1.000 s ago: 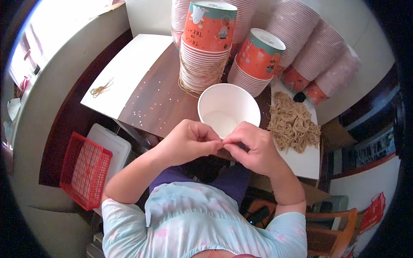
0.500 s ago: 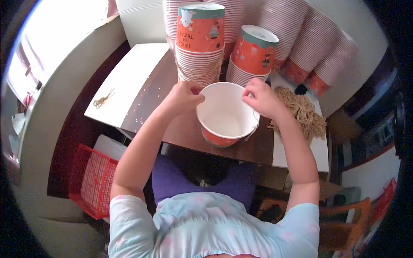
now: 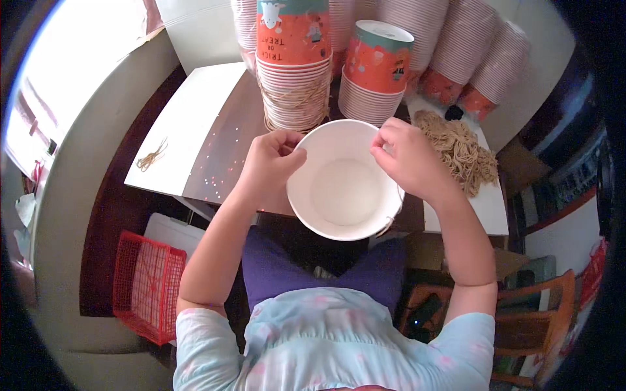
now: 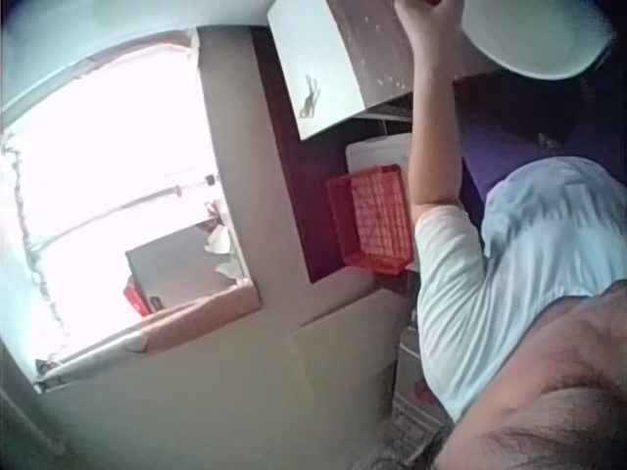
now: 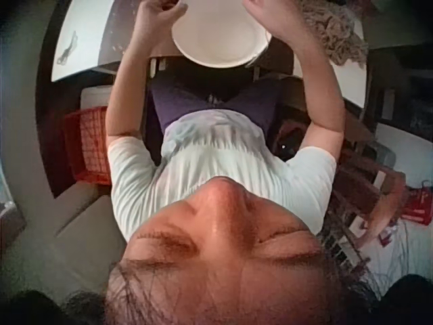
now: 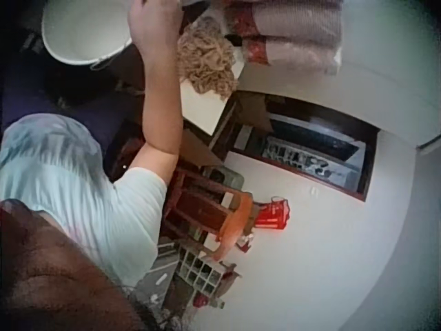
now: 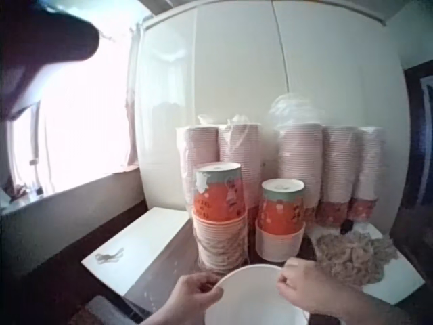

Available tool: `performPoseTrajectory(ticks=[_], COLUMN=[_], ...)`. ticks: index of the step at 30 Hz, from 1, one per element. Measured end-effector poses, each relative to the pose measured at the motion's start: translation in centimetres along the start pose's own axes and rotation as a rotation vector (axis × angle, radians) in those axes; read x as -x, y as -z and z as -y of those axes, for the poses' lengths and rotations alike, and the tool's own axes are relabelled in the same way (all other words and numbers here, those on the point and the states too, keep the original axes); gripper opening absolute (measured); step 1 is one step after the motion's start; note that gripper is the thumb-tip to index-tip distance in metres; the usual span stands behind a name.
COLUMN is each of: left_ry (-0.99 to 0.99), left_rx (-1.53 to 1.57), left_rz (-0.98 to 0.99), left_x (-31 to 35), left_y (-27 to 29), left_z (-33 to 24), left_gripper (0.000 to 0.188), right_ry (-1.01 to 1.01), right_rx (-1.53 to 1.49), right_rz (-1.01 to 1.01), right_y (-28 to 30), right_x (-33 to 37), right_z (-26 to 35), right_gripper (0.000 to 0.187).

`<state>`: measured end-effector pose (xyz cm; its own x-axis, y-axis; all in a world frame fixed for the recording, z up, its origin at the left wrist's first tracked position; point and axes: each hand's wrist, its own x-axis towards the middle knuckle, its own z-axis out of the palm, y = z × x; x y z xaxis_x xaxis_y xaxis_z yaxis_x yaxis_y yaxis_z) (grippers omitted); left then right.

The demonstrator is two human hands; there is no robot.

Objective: Attach elastic string handles to small paper buckets.

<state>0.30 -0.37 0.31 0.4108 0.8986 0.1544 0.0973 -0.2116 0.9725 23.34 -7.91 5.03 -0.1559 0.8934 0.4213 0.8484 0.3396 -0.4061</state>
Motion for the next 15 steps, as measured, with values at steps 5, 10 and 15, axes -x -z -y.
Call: performPoseTrajectory(ticks=[5,10,15], left_ry=[-0.049,0.025,0.04], left_rx=[0.014,-0.074,-0.237], left_rz=[-0.07,-0.013,-0.136], left_x=[1.4,2.5,2.4], left_y=[-0.7,-1.4,-2.4], left_z=[-0.2,-1.2,-2.0], left_gripper=[0.018,0.019,0.023], right_ry=[-0.002,-0.026,-0.071], right_rx=[-0.045,-0.031,-0.037], right_rz=[0.038,0.05,0.048], right_y=[0.7,0.8,0.3], right_x=[0.8,1.9,2.5], right_z=[0.8,0.4,0.4], right_gripper=[0.011,0.012,0.012])
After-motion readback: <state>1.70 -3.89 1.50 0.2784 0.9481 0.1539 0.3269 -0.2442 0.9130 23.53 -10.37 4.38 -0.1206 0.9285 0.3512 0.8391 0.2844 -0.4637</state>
